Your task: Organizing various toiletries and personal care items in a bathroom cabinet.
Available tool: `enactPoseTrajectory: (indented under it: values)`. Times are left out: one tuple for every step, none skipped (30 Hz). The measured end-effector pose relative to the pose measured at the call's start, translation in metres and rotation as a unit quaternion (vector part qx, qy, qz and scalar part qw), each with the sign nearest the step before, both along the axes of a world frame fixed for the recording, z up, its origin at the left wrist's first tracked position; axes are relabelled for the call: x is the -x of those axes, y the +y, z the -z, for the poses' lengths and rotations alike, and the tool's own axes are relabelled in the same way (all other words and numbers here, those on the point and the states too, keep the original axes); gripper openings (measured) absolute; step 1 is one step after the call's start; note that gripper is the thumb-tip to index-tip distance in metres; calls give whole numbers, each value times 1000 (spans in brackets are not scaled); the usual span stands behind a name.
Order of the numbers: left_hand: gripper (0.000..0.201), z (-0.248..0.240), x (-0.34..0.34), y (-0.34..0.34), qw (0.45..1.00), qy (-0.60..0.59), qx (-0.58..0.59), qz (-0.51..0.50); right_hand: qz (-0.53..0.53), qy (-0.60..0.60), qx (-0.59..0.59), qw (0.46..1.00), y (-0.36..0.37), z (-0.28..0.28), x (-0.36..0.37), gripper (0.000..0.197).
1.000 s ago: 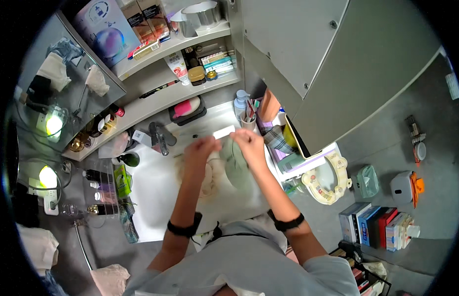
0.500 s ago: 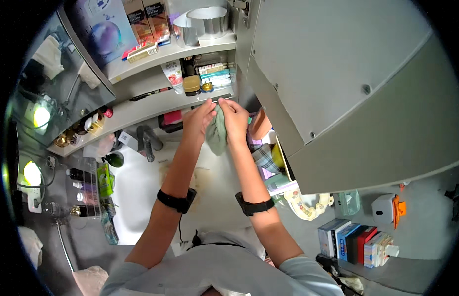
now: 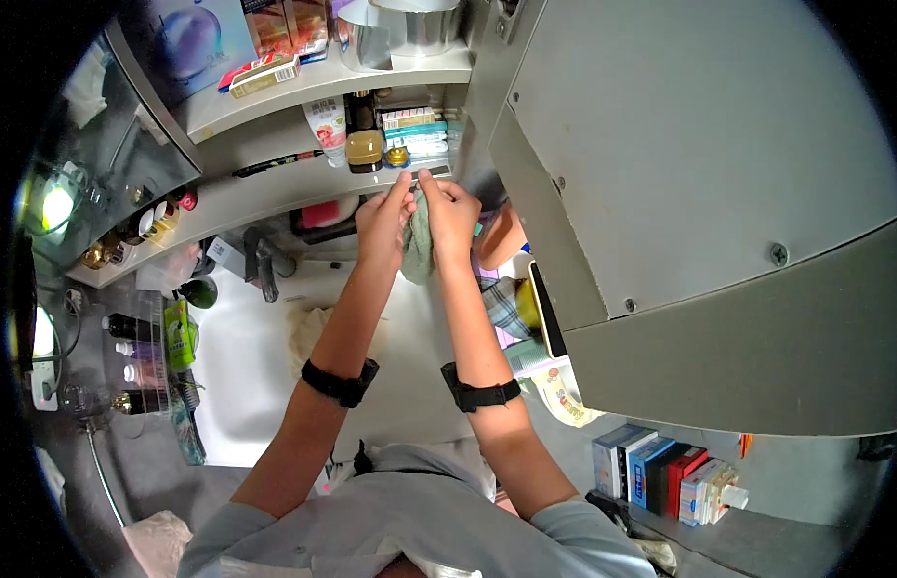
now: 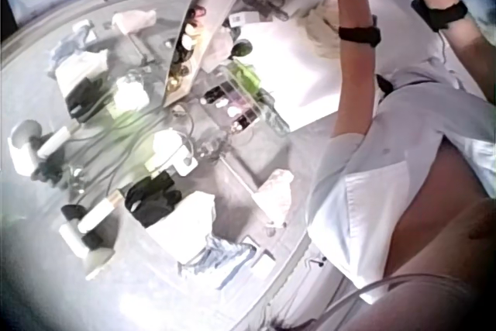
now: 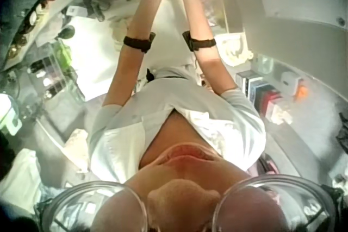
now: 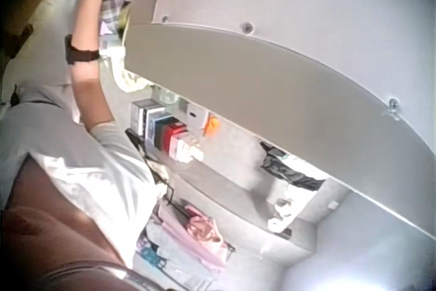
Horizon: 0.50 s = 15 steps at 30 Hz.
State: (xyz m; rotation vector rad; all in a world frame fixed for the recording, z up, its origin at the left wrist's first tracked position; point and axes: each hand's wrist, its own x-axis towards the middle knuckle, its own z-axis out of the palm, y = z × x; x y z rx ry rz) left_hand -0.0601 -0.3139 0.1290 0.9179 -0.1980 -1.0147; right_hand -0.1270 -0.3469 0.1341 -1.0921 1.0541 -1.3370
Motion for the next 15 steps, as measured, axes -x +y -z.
enactPoseTrajectory:
  values:
    - [22, -1, 1, 1, 1000, -12, 11, 12, -3, 15, -10, 1000, 0, -1, 2, 24]
    - [23, -2, 1, 2, 999, -23, 23, 23, -5, 29, -20, 999, -1, -1, 3, 24]
    - [23, 1, 1, 1, 999, -22, 22, 22, -6, 30, -21, 999, 0, -1, 4, 24]
    - [22, 3, 0, 0, 999, -44, 12, 18, -13, 30, -24, 999, 0, -1, 5, 25]
    - [20, 4, -1, -1, 998, -67, 2, 13, -20, 28, -28, 999, 0, 0, 5, 25]
    - [20, 5, 0, -1, 998, -66, 1, 14, -20, 29, -28, 999, -1, 2, 6, 25]
    - [20, 5, 1, -2, 998, -69, 6, 7, -21, 20, -24, 999, -2, 3, 6, 25]
    - [19, 4, 2, -3, 997, -72, 11, 1, -22, 12, -20, 999, -4, 5, 6, 25]
    - [19, 2, 3, -3, 997, -73, 10, 0, -22, 12, -21, 999, -5, 4, 5, 25]
    - [20, 0, 3, -3, 998, -68, 3, -3, -10, 34, -21, 999, -6, 2, 5, 26]
    - [22, -1, 3, -3, 998, -64, -4, -5, 2, 57, -22, 998, -6, 1, 4, 26]
    - [22, -2, 5, -4, 998, -64, -4, -6, 1, 57, -22, 998, -7, 0, 4, 26]
    - [24, -2, 5, -5, 998, -61, -9, -13, 8, 74, -27, 997, -8, -1, 4, 27]
    - [26, -3, 5, -6, 998, -59, -14, -21, 14, 91, -33, 995, -8, -2, 4, 27]
    - [26, -3, 4, -7, 998, -58, -14, -23, 12, 91, -32, 995, -7, -3, 2, 27]
